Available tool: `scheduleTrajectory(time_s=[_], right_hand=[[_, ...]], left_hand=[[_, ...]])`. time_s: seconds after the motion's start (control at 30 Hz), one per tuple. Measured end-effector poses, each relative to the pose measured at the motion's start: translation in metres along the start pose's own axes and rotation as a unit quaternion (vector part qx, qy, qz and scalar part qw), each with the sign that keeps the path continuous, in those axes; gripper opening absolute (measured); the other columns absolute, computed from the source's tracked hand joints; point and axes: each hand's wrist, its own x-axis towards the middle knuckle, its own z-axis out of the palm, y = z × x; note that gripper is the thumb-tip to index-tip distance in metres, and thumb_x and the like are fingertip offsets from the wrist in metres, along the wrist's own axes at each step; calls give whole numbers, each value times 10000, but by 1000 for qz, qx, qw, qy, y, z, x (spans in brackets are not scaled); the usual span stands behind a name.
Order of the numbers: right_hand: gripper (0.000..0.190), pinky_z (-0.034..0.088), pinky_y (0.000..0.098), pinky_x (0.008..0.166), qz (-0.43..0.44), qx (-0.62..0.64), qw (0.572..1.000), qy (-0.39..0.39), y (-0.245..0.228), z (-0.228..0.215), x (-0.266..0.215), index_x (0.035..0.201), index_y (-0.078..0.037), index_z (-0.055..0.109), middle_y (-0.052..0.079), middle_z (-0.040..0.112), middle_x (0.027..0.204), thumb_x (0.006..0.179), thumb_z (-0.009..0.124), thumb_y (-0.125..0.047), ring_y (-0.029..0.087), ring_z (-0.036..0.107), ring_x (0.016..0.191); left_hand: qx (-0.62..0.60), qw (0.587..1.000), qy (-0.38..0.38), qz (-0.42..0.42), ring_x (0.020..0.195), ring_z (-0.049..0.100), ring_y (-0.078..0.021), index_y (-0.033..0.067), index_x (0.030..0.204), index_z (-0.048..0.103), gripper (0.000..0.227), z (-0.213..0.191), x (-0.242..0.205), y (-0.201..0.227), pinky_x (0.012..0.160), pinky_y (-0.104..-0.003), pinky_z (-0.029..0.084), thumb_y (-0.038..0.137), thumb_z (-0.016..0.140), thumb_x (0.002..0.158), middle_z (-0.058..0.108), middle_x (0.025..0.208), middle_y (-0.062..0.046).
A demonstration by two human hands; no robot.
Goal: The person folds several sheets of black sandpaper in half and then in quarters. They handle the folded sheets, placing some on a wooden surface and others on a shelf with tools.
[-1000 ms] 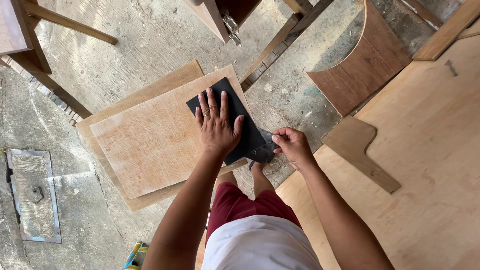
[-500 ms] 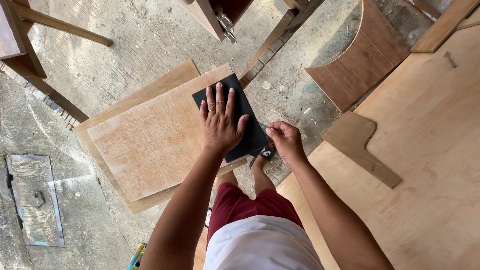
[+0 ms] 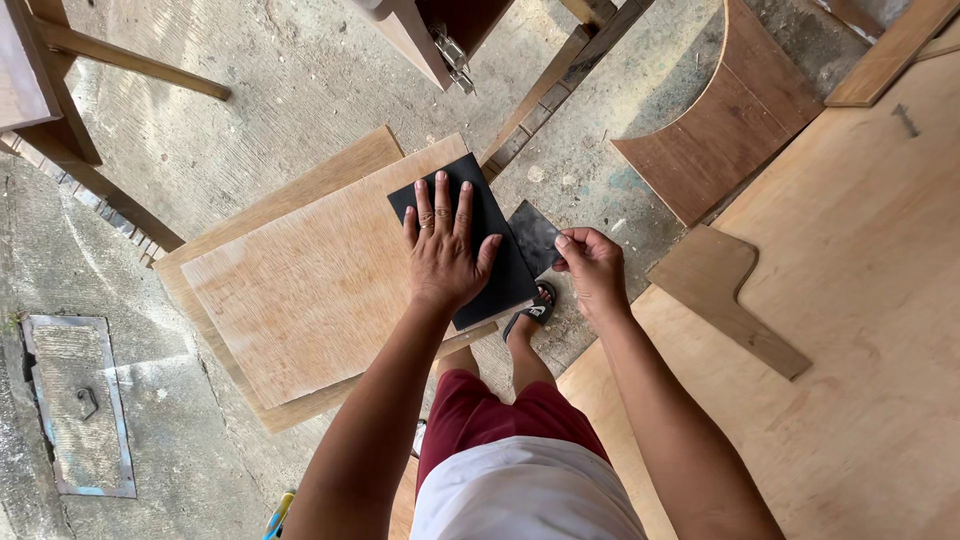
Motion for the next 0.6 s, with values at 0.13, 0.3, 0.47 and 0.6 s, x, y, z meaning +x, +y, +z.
scheduleTrajectory(time_s=[0.13,0.3,0.47,0.6], right_hand=[[138,632,250,633,-9,-14,1000,-4,-10,-4,-7,1035,27,710,108,691,774,942,736,-72,129,685,658],[146,614,228,605,14,-47,997,-62,-18,0,-27,1034,30,717,94,679,747,921,744,-57,100,665,629],[116,558,196,559,-46,-97,988,-115,-30,17,-15,1002,-3,756,56,673,716,905,744,-66,64,634,623],[108,478,194,537,-62,-118,983,-127,-34,35,5,981,-15,766,34,629,666,877,749,-43,39,552,607]], left_hand=[[-6,1000,6,4,1579,21,-401,222,1657,179,838,2,0,0,1228,-556,116,675,401,988,90,1720,-149],[-9,1000,22,4,1578,42,-394,223,1651,218,832,3,0,0,1225,-547,127,668,428,980,115,1715,-146],[-30,994,100,1,1505,227,-334,229,1612,302,712,12,16,-13,1096,-477,255,610,376,1015,353,1562,-86],[22,994,105,7,1475,213,-337,240,1618,306,672,16,19,-14,1064,-479,263,560,400,1034,314,1571,-63]])
